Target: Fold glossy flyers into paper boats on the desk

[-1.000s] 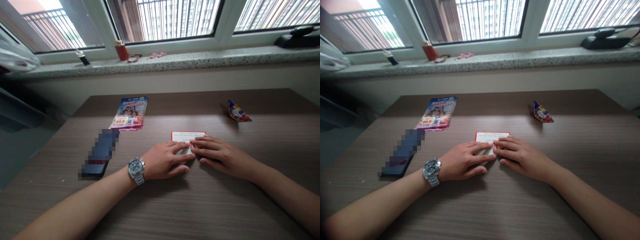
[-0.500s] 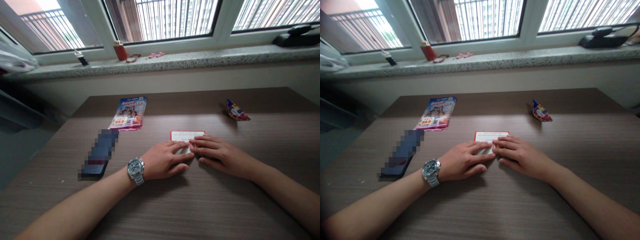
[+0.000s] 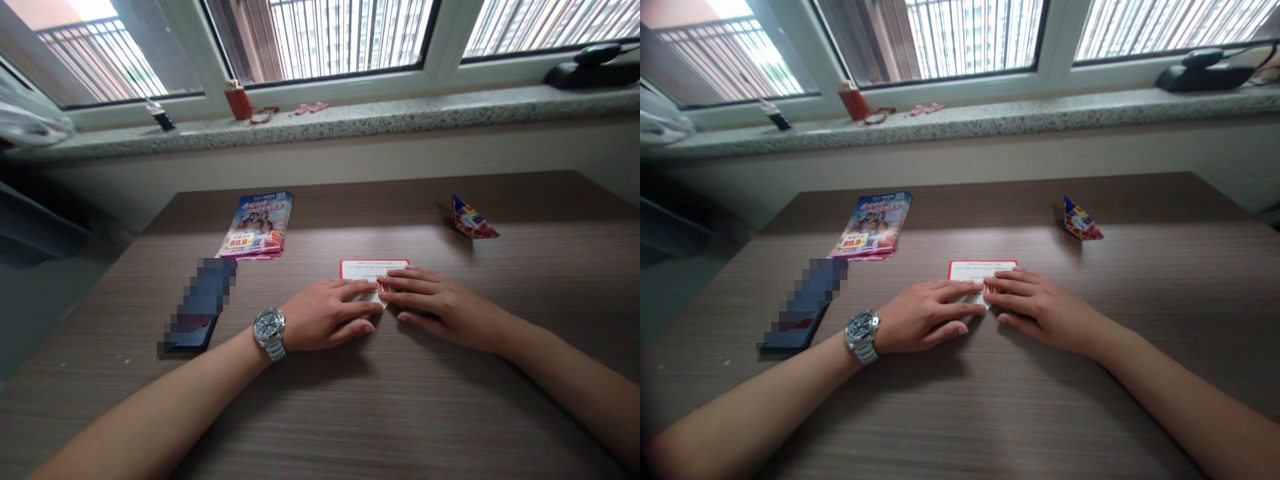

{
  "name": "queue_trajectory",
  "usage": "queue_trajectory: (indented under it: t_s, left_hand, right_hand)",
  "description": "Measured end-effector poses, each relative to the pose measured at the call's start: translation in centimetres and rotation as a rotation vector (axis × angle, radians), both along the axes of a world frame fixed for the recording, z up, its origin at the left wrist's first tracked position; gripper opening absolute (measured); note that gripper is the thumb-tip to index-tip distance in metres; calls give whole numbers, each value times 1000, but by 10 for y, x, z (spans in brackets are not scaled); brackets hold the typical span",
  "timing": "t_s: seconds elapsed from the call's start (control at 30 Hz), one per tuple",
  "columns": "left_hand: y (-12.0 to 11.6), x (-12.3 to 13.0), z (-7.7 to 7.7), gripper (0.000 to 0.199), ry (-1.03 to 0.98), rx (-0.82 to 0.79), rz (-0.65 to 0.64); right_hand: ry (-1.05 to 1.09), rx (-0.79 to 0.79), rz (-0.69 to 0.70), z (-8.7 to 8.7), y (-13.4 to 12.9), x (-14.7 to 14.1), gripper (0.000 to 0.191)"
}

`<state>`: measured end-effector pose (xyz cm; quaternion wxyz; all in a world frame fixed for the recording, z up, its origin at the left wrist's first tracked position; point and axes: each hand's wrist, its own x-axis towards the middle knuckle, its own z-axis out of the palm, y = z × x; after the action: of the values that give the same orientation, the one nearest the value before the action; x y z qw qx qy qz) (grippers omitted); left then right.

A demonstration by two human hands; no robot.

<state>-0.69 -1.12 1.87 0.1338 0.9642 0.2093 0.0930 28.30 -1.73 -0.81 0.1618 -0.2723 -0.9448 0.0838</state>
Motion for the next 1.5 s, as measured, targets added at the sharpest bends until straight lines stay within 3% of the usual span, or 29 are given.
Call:
queue_trajectory:
  t_s: [0.67, 1.5]
  left_hand:
    - [3, 0, 0, 31, -53, -69, 32]
    - [1, 2, -3, 41, -35, 45, -2]
  right_hand:
    - [50, 14, 22, 1, 0, -1, 48]
    - [12, -16, 1, 0, 0, 0, 52]
